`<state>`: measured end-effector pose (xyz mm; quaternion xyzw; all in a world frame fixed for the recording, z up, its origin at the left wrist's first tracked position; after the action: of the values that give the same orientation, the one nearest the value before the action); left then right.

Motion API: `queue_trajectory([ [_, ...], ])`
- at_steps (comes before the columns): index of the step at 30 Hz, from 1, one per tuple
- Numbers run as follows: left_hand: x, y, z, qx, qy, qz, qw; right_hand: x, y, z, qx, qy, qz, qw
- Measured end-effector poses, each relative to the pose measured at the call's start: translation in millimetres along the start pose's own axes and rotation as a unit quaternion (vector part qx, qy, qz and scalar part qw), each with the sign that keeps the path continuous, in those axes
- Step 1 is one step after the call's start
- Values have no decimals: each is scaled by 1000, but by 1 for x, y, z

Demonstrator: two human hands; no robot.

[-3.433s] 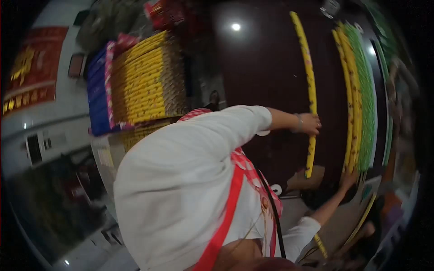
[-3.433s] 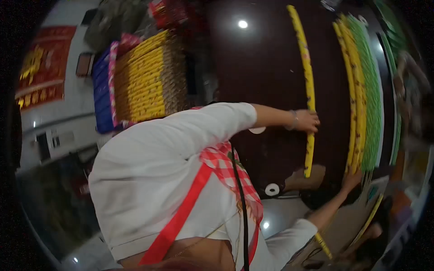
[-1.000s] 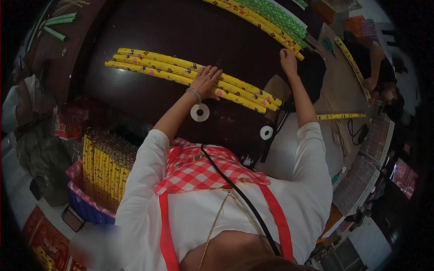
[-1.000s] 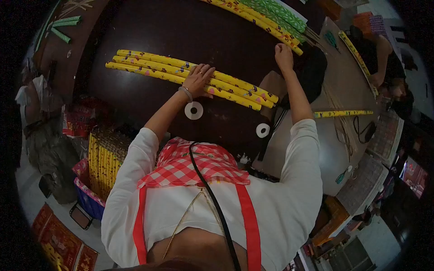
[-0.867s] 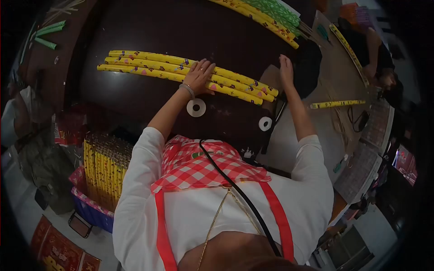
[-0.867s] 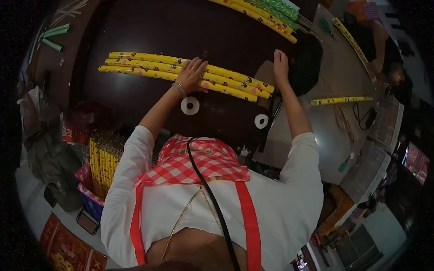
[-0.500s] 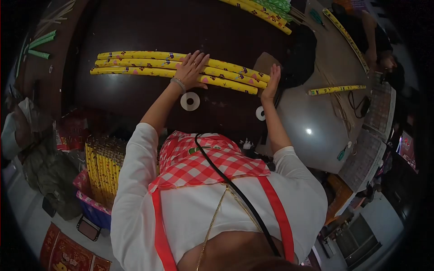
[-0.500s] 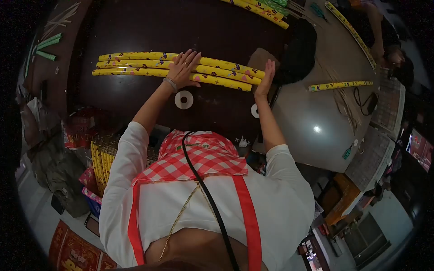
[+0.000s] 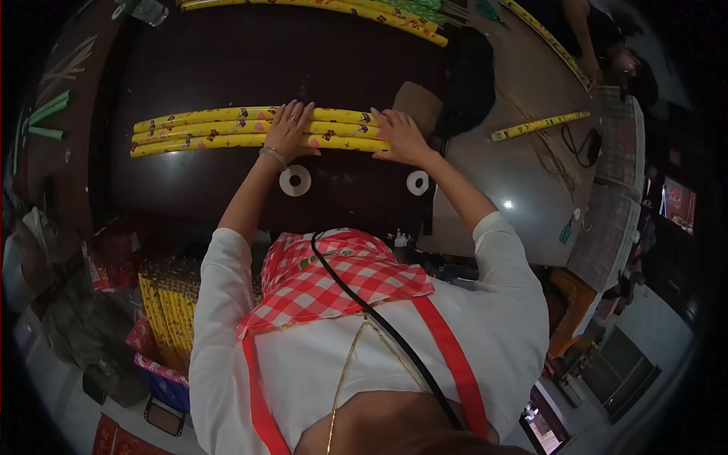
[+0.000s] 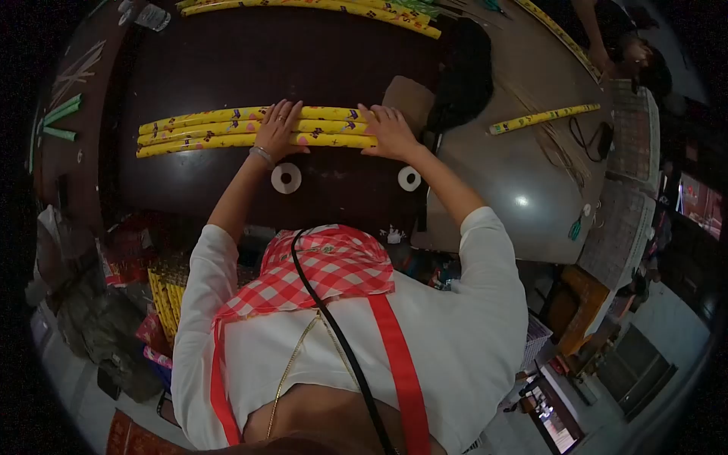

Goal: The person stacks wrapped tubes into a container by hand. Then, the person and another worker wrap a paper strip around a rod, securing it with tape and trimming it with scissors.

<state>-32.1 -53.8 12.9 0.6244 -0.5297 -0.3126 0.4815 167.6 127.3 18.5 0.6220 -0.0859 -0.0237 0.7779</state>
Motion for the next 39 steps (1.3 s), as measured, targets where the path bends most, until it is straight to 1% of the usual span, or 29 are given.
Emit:
queue_trajectory([
  [1, 1, -1, -1, 6, 1, -16, 1000, 0, 3, -4, 5, -5, -1, 1000],
  [3, -3, -8, -1, 5, 6, -18, 1000, -9, -1, -1, 34, 23, 45, 998],
  [4, 2, -9, 0, 3, 20, -16, 1000, -11, 0, 5, 27, 38, 47, 998],
  [5, 4, -3, -3, 21, 26, -16, 999, -13, 3, 5, 29, 30, 56, 998],
  [9, 6, -3, -2, 14, 35, -13, 999, -25, 3, 12, 25, 17, 87, 996],
  [11, 10, -8, -3, 16, 52, -38, 998, -26, 6, 15, 10, 13, 106, 994],
  [13, 26, 4, -15, 49, 134, -97, 985, -28, 9, 14, -11, 15, 119, 993],
  [14, 36, 5, -22, 91, 165, -191, 963, -27, 11, 14, -19, 14, 130, 991],
  [15, 49, 6, -32, 175, 221, -282, 917, -26, 18, 21, -16, 36, 130, 991],
  [16, 61, 6, -40, 253, 265, -368, 854, -25, 29, 26, -32, 25, 143, 989],
  [17, 71, 2, -40, 346, 294, -450, 769, -24, 40, 32, -49, 9, 158, 986],
  [18, 78, -6, -34, 445, 406, -461, 651, -24, 50, 37, -47, 21, 160, 986],
  [19, 84, -17, -30, 532, 500, -455, 510, -23, 59, 42, -63, 13, 175, 982],
  [20, 85, -33, -14, 640, 459, -484, 381, -21, 67, 45, -78, 3, 191, 978],
  [21, 86, -48, -3, 639, 460, -488, 376, -20, 76, 49, -76, 8, 193, 978],
  [22, 86, -39, -1, 804, 292, -439, 275, -18, 85, 53, -84, 12, 188, 979],
  [23, 84, -27, 0, 914, 101, -360, 157, -16, 92, 57, -92, 15, 182, 979],
  [24, 79, -17, 4, 944, -7, -322, 71, -13, 96, 61, -89, 17, 182, 979],
  [25, 73, -14, 7, 943, -9, -324, 69, -11, 100, 65, -91, 24, 168, 981],
  [27, 66, -8, 20, 915, -58, -398, 28, -6, 104, 78, -90, 43, 156, 983],
  [29, 59, -4, 27, 927, -86, -365, 6, 2, 107, 91, -76, -24, 171, 982],
  [31, 65, 8, 22, 929, -120, -351, -13, 11, 108, 96, -23, 3, 144, 989],
  [32, 71, 11, 19, 931, -100, -349, -34, 15, 110, 100, -14, 20, 128, 991],
  [33, 83, 20, 10, 928, -111, -353, -39, 17, 113, 105, -8, 33, 123, 992],
  [34, 95, 24, 6, 929, -131, -343, -34, 19, 117, 112, -3, 45, 119, 992],
  [36, 129, 30, -1, 916, -157, -369, 20, 19, 125, 132, -26, 54, 135, 989],
  [38, 178, 33, 0, 891, -126, -426, 90, 9, 122, 149, -10, 111, 146, 983],
  [39, 202, 32, 2, 881, -114, -448, 101, 0, 119, 158, 4, 134, 152, 979],
])
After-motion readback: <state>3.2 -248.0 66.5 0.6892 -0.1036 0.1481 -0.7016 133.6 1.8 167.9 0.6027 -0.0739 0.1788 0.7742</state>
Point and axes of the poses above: each hand's wrist, its own x-axis away from the middle knuckle, its own y-axis out of the back of the hand, z = x × y, the point moved 2 cm from there along -x, towards the middle knuckle, and after that the axes turned 6 degrees about x, right-handed, at the moved point
